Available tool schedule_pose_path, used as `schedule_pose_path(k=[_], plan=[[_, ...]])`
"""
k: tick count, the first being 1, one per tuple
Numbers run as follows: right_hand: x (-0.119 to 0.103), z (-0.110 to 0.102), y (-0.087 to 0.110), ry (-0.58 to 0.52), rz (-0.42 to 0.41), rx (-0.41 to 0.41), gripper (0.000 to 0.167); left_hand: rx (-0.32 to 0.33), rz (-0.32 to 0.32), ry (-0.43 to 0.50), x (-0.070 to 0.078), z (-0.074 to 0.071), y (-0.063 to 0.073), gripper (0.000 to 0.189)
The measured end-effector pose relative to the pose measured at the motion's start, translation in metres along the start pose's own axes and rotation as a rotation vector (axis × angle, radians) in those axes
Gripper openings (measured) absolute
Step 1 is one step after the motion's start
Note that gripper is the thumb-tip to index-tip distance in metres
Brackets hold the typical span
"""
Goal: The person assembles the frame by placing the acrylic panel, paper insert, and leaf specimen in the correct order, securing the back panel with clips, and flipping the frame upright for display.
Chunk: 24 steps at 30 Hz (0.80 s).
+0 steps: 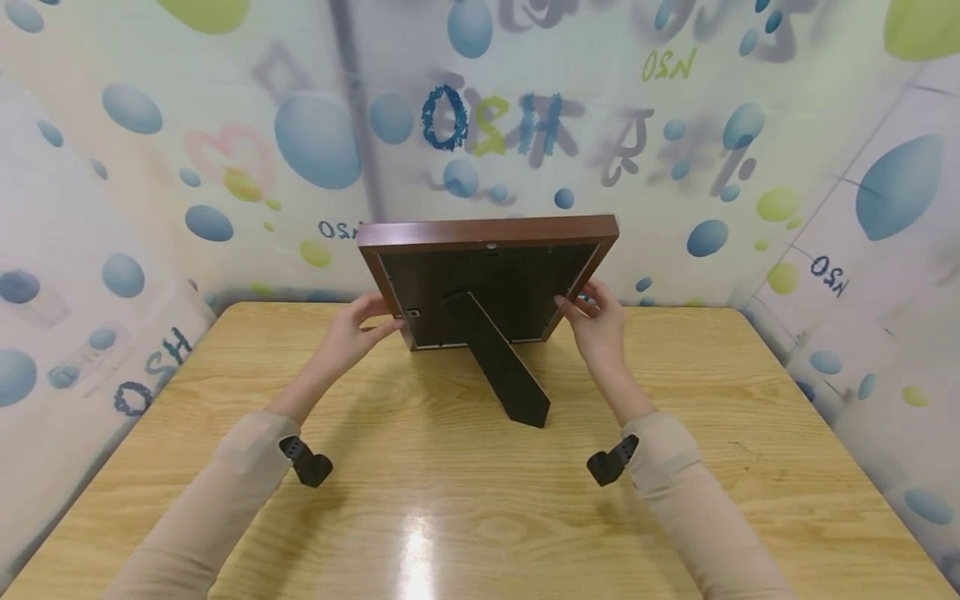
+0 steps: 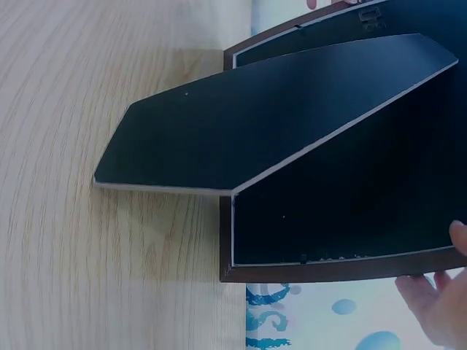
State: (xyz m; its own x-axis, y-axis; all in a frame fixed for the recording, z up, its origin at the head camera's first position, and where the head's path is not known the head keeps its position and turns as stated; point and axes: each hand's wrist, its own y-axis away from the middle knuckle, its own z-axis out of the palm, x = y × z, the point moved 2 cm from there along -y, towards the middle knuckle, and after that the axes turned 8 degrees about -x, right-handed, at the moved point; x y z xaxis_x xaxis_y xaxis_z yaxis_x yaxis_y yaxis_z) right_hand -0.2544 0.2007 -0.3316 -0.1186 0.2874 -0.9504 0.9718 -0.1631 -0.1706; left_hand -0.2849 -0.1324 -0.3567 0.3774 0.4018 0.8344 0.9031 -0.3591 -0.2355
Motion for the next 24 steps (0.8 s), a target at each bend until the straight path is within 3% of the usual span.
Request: schedule_pose_path(k=[8,16,20,24], plan=[[-0.001,0.005,-0.002,0.011,-0.018,0.046,0.04,0.019,-0.042,0.002,0.0,-0.002,-0.002,0.039],[-0.001,0.01,-0.005,0.015,-0.063,-0.003,0.035,0.05,-0.047,0.016,-0.001,-0.001,0.005,0.036],[-0.002,0.012,-0.009,-0.014,-0.089,-0.056,0.038,0.071,0.007,-0.016,0.001,0.001,0.012,0.037],[-0.002,0.012,-0.013,-0.057,-0.126,-0.112,0.038,0.083,0.108,-0.09,0.006,0.006,0.02,0.035]])
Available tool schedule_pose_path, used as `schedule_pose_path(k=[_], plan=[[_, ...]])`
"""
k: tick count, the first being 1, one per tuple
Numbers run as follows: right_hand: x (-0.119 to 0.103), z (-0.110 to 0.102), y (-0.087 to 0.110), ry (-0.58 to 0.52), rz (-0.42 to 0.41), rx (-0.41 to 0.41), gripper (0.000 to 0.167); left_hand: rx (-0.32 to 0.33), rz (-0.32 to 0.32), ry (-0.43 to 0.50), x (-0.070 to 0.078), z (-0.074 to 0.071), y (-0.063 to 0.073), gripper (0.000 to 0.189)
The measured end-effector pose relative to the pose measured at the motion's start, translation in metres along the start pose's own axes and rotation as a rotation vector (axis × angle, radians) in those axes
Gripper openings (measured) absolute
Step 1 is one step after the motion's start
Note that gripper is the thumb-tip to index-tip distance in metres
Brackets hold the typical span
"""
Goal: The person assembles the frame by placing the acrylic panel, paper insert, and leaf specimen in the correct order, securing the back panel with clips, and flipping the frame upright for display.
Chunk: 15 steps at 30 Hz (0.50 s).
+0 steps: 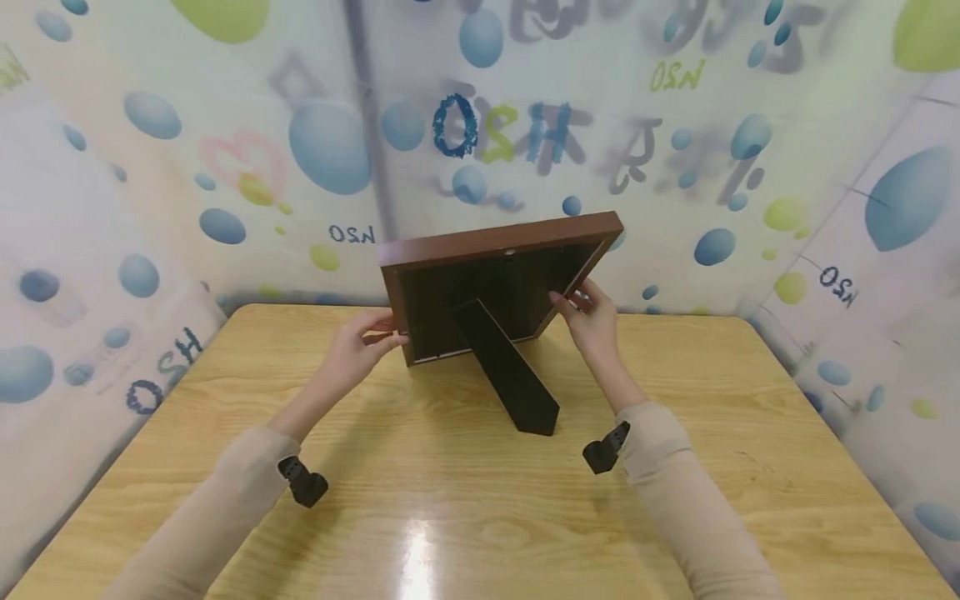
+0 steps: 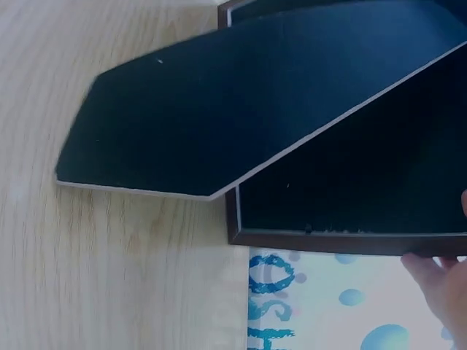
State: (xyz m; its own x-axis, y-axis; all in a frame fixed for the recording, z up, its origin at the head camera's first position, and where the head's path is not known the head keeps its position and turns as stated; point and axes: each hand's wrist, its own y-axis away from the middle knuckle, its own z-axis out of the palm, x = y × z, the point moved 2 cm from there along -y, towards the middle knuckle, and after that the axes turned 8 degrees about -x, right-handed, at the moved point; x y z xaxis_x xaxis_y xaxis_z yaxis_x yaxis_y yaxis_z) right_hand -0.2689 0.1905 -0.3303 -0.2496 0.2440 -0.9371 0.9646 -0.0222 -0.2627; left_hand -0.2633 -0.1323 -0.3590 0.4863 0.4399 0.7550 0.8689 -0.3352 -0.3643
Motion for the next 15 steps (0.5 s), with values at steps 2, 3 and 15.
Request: schedule_pose_path(k=[2,3,15], plan=[[0.001,0.0,-0.002,-0.023,-0.017,-0.029,0.035,0.002,0.056,-0.051,0.003,0.001,0.004,0.033],[0.002,0.0,-0.004,-0.024,-0.021,-0.04,0.034,0.003,0.084,-0.081,0.005,0.001,0.006,0.032],[0.001,0.003,-0.024,0.053,-0.011,-0.244,0.057,-0.032,0.32,-0.226,0.026,0.009,0.024,0.03]])
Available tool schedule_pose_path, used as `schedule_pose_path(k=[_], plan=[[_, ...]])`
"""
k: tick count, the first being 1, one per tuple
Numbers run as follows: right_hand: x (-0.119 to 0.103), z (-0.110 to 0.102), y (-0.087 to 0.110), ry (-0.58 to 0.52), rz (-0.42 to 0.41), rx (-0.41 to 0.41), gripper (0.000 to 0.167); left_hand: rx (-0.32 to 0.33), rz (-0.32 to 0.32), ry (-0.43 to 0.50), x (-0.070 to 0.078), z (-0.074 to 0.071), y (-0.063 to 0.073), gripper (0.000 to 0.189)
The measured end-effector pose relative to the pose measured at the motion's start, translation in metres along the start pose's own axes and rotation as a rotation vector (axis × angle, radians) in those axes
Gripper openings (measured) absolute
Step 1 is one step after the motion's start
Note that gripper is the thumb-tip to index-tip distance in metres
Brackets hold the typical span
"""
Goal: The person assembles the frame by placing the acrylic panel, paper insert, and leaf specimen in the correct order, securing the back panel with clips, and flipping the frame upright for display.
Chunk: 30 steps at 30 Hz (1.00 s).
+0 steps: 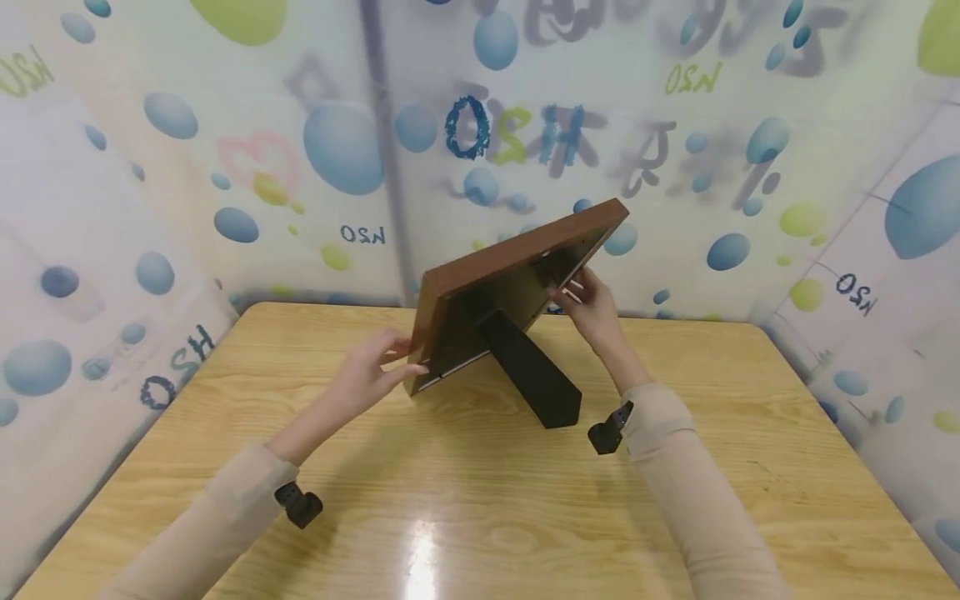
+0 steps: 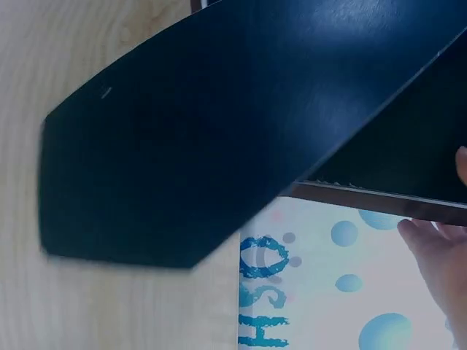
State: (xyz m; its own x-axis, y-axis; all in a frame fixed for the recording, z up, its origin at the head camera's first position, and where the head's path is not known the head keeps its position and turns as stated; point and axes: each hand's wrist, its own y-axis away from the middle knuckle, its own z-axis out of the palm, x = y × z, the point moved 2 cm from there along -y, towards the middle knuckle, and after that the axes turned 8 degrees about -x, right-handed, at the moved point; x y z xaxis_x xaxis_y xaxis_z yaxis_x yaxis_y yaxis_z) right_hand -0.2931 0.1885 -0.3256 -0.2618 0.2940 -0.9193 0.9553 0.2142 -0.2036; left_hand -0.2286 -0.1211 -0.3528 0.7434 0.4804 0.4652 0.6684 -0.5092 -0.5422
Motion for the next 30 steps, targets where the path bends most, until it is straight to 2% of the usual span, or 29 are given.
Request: schedule_pose_path(k=[4,7,10,12,15,18,22,27,30], plan=[[0.0,-0.002,-0.005,-0.03,0.051,-0.033,0.06,-0.014,0.108,0.032,0.011,0.01,0.0,0.03],[0.0,-0.002,-0.006,-0.047,0.104,-0.036,0.058,0.017,0.162,-0.017,0.019,0.016,0.001,0.031],[-0.003,-0.002,-0.003,-0.063,0.164,-0.001,0.055,0.05,0.182,-0.079,0.026,0.023,0.001,0.032],[-0.007,-0.002,0.003,-0.076,0.21,0.028,0.054,0.059,0.181,-0.122,0.032,0.027,0.0,0.032],[-0.017,-0.001,0.015,-0.074,0.238,0.099,0.049,0.071,0.168,-0.161,0.042,0.033,-0.003,0.031],[-0.026,0.005,0.031,-0.114,0.179,0.179,0.034,0.093,0.158,-0.181,0.051,0.04,-0.008,0.032],[-0.034,0.019,0.056,-0.242,0.003,0.277,0.01,0.12,0.145,-0.204,0.062,0.05,-0.016,0.034],[-0.039,0.038,0.088,-0.316,-0.181,0.314,0.018,0.122,0.095,-0.234,0.074,0.063,-0.025,0.034],[-0.043,0.048,0.102,-0.352,-0.221,0.306,0.016,0.123,0.064,-0.26,0.081,0.07,-0.032,0.032]])
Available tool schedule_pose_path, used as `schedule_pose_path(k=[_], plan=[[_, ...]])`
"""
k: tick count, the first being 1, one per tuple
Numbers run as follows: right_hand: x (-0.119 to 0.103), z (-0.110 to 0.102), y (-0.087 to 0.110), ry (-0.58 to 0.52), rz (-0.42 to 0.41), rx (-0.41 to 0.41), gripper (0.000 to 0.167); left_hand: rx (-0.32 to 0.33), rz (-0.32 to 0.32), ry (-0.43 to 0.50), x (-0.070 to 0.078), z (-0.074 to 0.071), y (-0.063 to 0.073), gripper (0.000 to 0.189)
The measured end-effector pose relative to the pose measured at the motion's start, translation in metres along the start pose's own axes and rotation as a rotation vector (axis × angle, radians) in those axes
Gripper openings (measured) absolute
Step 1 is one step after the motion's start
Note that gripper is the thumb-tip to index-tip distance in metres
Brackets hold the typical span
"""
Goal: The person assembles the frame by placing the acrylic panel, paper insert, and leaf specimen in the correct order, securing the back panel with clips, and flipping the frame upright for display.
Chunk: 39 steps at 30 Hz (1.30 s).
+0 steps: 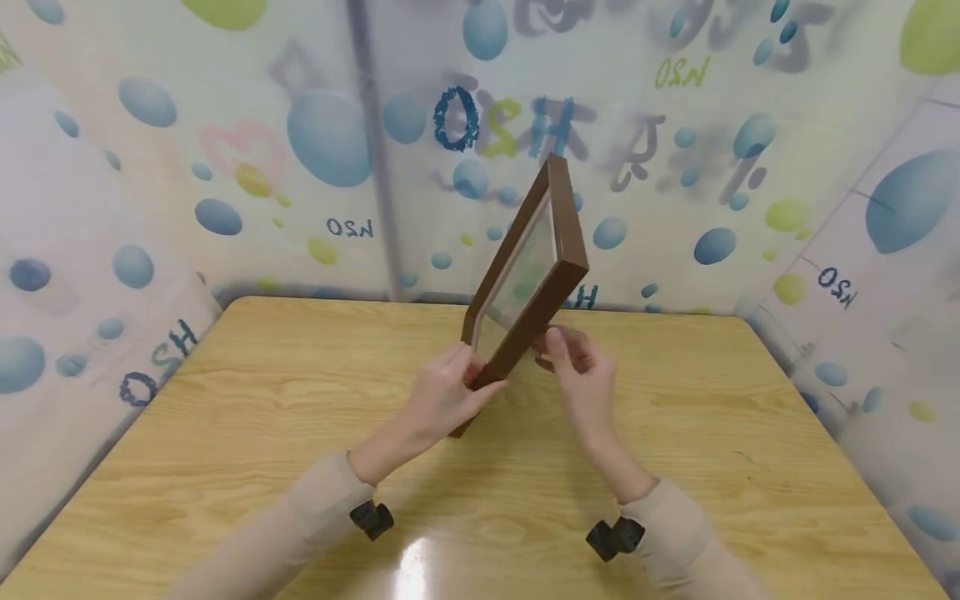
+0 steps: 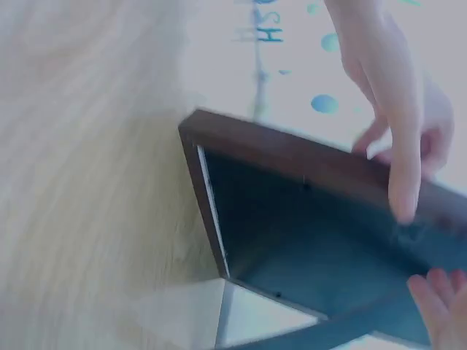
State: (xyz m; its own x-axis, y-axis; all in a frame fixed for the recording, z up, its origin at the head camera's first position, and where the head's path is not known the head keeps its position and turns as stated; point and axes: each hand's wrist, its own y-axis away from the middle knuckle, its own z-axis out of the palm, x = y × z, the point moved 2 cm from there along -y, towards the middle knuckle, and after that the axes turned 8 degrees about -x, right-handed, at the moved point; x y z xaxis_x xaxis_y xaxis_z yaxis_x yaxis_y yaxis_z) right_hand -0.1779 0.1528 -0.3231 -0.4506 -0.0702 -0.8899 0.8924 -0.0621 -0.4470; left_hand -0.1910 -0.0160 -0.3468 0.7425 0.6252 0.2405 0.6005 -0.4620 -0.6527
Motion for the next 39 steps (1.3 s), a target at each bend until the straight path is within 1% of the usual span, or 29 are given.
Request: schedule_pose_path(k=[2,3,7,10,12,14,16,17,20,21,23,24,26,28,30,31,33,34,36,38,39], plan=[[-0.002,0.005,0.007,-0.01,0.02,0.006,0.012,-0.009,-0.016,-0.001,0.005,0.003,-0.003,0.031],[-0.003,0.007,0.01,0.002,0.041,0.015,0.014,-0.011,-0.023,-0.001,0.007,0.005,-0.004,0.031],[-0.003,0.012,0.012,0.077,0.141,0.056,0.028,-0.022,-0.025,0.002,0.015,0.012,-0.008,0.03],[-0.002,0.013,0.01,0.12,0.176,0.087,0.03,-0.016,-0.018,0.008,0.02,0.015,-0.009,0.029],[-0.002,0.012,0.009,0.12,0.174,0.104,0.028,-0.02,-0.012,0.047,0.021,0.016,-0.011,0.027],[0.0,0.009,0.007,0.112,0.167,0.11,0.027,-0.043,-0.007,0.102,0.02,0.017,-0.011,0.024],[0.002,0.004,0.005,0.114,0.162,0.106,0.028,-0.073,-0.007,0.171,0.016,0.016,-0.01,0.022],[0.003,0.001,0.004,0.119,0.162,0.102,0.028,-0.084,-0.009,0.19,0.013,0.015,-0.009,0.022],[0.007,-0.008,0.001,0.135,0.181,0.092,0.029,-0.096,-0.035,0.204,-0.001,0.009,-0.005,0.026],[0.008,-0.011,-0.001,0.141,0.193,0.09,0.029,-0.094,-0.056,0.203,-0.008,0.007,-0.004,0.028],[0.009,-0.016,-0.004,0.142,0.22,0.088,0.028,-0.094,-0.122,0.203,-0.023,0.001,-0.003,0.03],[0.01,-0.019,-0.006,0.132,0.232,0.09,0.027,-0.103,-0.171,0.218,-0.032,-0.003,-0.003,0.032],[0.011,-0.025,-0.01,0.117,0.249,0.097,0.024,-0.134,-0.291,0.269,-0.051,-0.009,-0.003,0.039],[0.012,-0.031,-0.014,0.084,0.258,0.097,0.019,-0.181,-0.429,0.328,-0.07,-0.014,-0.004,0.046],[0.012,-0.036,-0.019,0.047,0.261,0.074,0.02,-0.229,-0.548,0.393,-0.091,-0.019,-0.005,0.052],[0.013,-0.039,-0.021,0.041,0.265,0.058,0.022,-0.249,-0.598,0.425,-0.101,-0.021,-0.005,0.055],[0.014,-0.045,-0.025,0.03,0.277,0.015,0.026,-0.289,-0.672,0.479,-0.118,-0.025,-0.004,0.059],[0.015,-0.048,-0.027,0.03,0.282,-0.011,0.027,-0.311,-0.691,0.506,-0.126,-0.025,-0.003,0.061],[0.016,-0.053,-0.031,0.035,0.292,-0.056,0.028,-0.363,-0.717,0.552,-0.137,-0.028,0.0,0.063],[0.018,-0.057,-0.035,0.03,0.3,-0.099,0.029,-0.423,-0.709,0.583,-0.144,-0.028,0.003,0.063],[0.019,-0.058,-0.036,0.025,0.303,-0.124,0.029,-0.453,-0.694,0.607,-0.147,-0.028,0.005,0.062]])
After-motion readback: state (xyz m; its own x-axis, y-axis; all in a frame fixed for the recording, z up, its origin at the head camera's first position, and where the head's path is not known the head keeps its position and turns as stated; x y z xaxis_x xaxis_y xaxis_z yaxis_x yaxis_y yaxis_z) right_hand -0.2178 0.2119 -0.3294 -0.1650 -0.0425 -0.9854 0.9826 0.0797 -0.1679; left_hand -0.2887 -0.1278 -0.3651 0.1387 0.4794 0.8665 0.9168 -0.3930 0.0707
